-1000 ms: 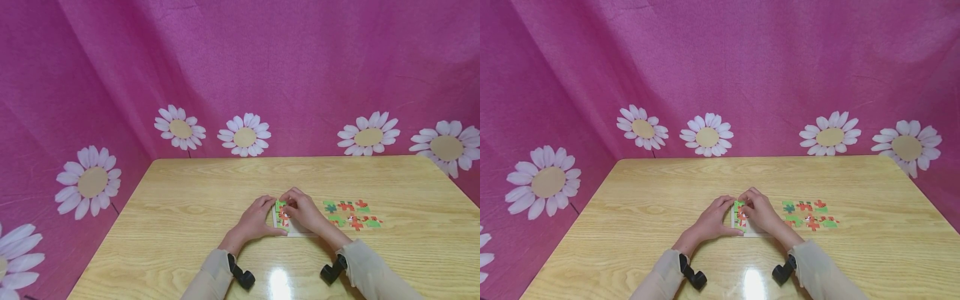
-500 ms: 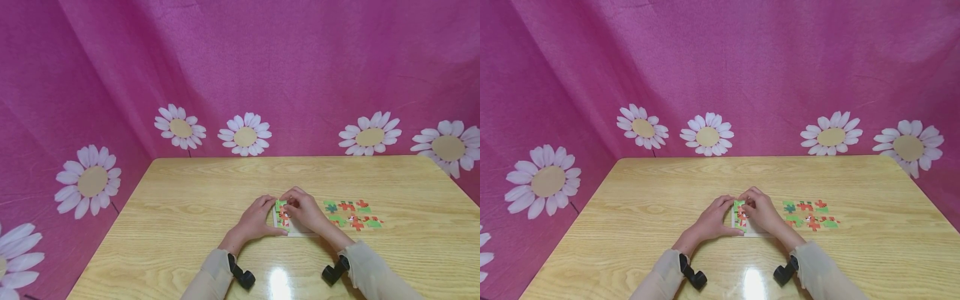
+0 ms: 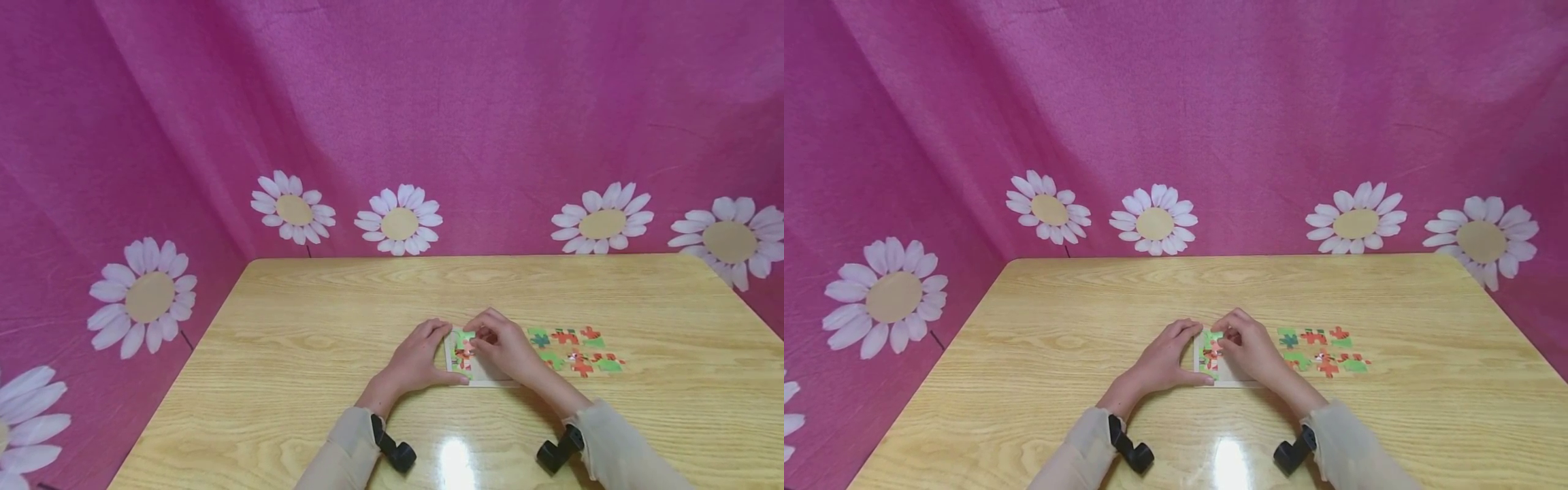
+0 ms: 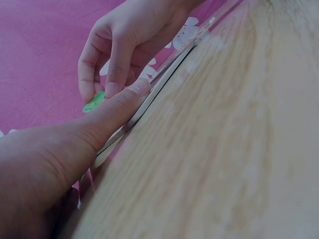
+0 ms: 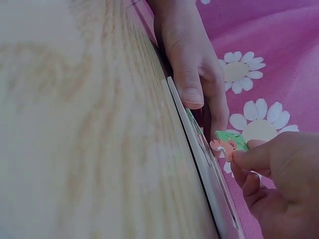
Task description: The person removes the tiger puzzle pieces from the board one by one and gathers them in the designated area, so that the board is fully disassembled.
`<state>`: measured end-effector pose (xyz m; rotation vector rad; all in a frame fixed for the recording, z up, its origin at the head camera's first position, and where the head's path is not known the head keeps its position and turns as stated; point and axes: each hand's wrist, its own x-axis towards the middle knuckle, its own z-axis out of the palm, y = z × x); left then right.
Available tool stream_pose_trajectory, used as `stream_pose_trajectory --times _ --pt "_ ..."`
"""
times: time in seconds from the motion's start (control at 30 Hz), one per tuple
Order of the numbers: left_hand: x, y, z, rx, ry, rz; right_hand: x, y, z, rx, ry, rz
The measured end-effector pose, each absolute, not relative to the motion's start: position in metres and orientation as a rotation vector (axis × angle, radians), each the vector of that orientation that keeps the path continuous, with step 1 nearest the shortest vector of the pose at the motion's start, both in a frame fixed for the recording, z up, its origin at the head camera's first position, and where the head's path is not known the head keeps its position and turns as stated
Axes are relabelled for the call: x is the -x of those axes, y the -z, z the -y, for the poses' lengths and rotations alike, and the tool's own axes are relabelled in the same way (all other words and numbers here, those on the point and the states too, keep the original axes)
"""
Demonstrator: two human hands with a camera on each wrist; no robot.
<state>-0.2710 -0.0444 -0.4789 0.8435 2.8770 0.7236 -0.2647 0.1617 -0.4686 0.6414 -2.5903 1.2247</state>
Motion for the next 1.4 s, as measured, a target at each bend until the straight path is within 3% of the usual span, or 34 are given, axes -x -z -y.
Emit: stream_pose_trajectory --times 1.4 --pt "0.271 0.477 0.045 -0.826 -0.727 -2.851 0.221 0.47 -0.221 -0.595 -1.118 2.553"
